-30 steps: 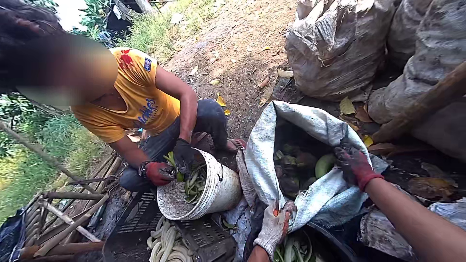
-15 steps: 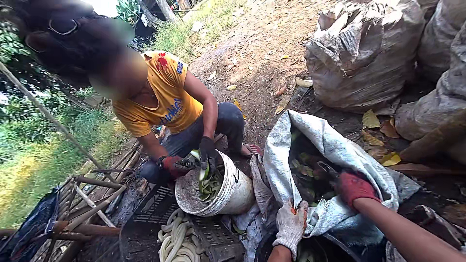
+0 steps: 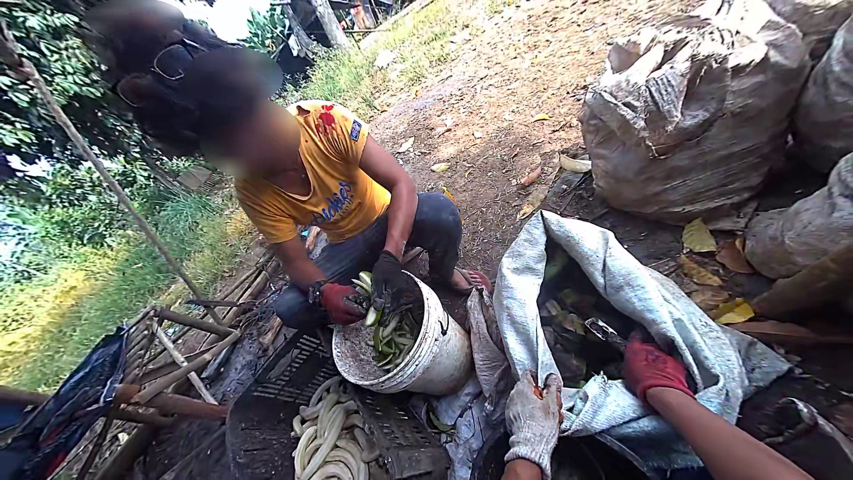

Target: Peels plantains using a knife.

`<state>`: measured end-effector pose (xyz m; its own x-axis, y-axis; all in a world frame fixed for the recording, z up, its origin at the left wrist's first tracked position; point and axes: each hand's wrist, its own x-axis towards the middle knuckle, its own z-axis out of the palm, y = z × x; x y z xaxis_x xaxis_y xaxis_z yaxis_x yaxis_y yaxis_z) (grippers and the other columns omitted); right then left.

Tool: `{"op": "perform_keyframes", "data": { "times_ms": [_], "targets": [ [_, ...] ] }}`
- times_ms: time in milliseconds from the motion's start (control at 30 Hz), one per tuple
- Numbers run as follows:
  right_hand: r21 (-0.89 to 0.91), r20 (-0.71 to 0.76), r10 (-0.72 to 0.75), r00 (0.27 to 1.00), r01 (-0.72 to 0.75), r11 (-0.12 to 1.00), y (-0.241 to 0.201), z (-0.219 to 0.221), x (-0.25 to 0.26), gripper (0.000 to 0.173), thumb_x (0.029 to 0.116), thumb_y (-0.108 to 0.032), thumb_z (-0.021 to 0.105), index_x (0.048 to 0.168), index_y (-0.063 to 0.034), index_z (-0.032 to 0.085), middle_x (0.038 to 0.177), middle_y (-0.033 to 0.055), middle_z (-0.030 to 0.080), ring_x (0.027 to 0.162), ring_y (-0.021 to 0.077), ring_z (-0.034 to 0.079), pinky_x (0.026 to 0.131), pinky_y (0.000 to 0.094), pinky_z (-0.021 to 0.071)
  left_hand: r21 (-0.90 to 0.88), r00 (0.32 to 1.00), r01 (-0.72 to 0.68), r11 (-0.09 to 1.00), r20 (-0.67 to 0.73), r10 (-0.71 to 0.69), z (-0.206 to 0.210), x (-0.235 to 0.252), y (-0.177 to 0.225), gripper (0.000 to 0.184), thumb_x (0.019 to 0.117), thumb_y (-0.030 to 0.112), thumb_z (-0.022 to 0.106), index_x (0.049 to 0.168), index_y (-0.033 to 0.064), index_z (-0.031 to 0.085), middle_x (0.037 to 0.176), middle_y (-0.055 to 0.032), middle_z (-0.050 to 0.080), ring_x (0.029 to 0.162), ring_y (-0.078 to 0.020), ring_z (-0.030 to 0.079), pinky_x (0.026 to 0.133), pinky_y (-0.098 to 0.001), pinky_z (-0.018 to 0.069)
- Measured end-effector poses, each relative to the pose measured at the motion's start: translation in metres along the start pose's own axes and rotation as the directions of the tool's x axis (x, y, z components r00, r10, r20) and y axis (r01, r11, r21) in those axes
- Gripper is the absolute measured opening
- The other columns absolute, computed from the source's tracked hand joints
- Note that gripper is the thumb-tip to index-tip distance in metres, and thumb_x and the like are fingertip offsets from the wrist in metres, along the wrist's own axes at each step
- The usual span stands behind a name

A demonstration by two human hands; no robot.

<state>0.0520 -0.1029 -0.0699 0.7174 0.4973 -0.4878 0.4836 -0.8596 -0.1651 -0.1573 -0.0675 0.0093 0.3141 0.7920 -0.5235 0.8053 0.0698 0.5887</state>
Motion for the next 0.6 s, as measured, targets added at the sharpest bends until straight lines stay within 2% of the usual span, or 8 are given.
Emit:
{"op": "perform_keyframes", "data": {
  "times_ms": [167,233,300,367,467,533,600],
  "targets": [
    [0.079,-0.103,-0.049,0.994,0.057,0.995,0.008,0.025,0.005,0.063,0.0988,-0.005,0.055,0.155,0.01,0.032,0.138,0.0364,0.058,0.128,0.0522,0.058,0.105,0.0657,0.045,0.013,1.0,-0.006,1.0,0.024,0.006,-0.002,-0.002,0.004,0.055,0.1041,0.05,0.049,0.13,0.0039,0.062,0.115,-0.0196,0.07,0.108,-0.0333,0.068,0.096,-0.0561,0.0507],
    [0.082,-0.16,-0.048,0.986,0.062,0.995,0.012,0.038,0.014,0.061,0.0993,-0.006,0.054,0.154,0.0102,0.034,0.134,0.0366,0.06,0.124,0.0524,0.06,0.102,0.0654,0.0473,0.008,1.0,-0.011,1.0,0.014,0.011,-0.002,-0.004,0.005,0.056,0.1036,0.05,0.05,0.134,0.0052,0.06,0.119,-0.0191,0.069,0.11,-0.033,0.067,0.097,-0.0559,0.0506],
    [0.1,-0.183,-0.028,0.983,0.047,0.994,0.013,0.041,0.021,0.063,0.0965,-0.007,0.058,0.153,0.0097,0.036,0.132,0.0351,0.062,0.124,0.0507,0.062,0.102,0.0639,0.0487,-0.016,0.999,-0.007,1.0,-0.052,0.006,-0.001,-0.007,0.003,0.061,0.1011,0.052,0.054,0.142,0.006,0.055,0.127,-0.02,0.066,0.116,-0.0339,0.065,0.101,-0.0562,0.0498],
    [0.138,-0.079,0.003,0.997,0.008,0.99,0.009,0.021,0.013,0.07,0.0946,-0.008,0.063,0.155,0.0091,0.033,0.14,0.0335,0.057,0.131,0.0479,0.057,0.108,0.0617,0.0458,-0.029,0.991,0.008,1.0,-0.137,-0.012,-0.003,-0.013,0.002,0.073,0.0976,0.056,0.057,0.148,0.0042,0.048,0.135,-0.0213,0.062,0.121,-0.035,0.063,0.102,-0.0558,0.0497],
    [0.231,-0.033,0.023,0.999,-0.015,0.973,0.01,0.006,0.006,0.071,0.0932,-0.013,0.068,0.152,0.0111,0.037,0.14,0.0345,0.057,0.131,0.0481,0.057,0.108,0.0627,0.0446,-0.06,0.954,-0.03,0.998,-0.299,0.011,-0.008,-0.018,-0.008,0.086,0.095,0.057,0.06,0.154,-0.0006,0.037,0.148,-0.0228,0.051,0.133,-0.0339,0.054,0.111,-0.0519,0.0443],
    [0.264,-0.041,0.002,0.999,0.009,0.965,0.013,0.004,0.004,0.076,0.0922,-0.018,0.072,0.153,0.0108,0.036,0.141,0.0348,0.056,0.132,0.0492,0.056,0.109,0.0639,0.0436,-0.091,0.915,-0.096,0.991,-0.4,0.052,-0.008,-0.017,-0.018,0.084,0.0951,0.05,0.064,0.155,-0.0005,0.035,0.151,-0.0221,0.048,0.138,-0.033,0.05,0.114,-0.0509,0.0415],
    [0.246,-0.07,-0.033,0.997,0.049,0.968,0.017,0.01,0.006,0.077,0.0917,-0.023,0.075,0.15,0.0119,0.039,0.139,0.0362,0.057,0.13,0.0509,0.057,0.109,0.0661,0.0431,-0.104,0.9,-0.138,0.985,-0.429,0.08,-0.007,-0.016,-0.024,0.079,0.0959,0.046,0.065,0.153,-0.0024,0.038,0.152,-0.0236,0.047,0.14,-0.0337,0.048,0.116,-0.0502,0.0396]
  ]
}}
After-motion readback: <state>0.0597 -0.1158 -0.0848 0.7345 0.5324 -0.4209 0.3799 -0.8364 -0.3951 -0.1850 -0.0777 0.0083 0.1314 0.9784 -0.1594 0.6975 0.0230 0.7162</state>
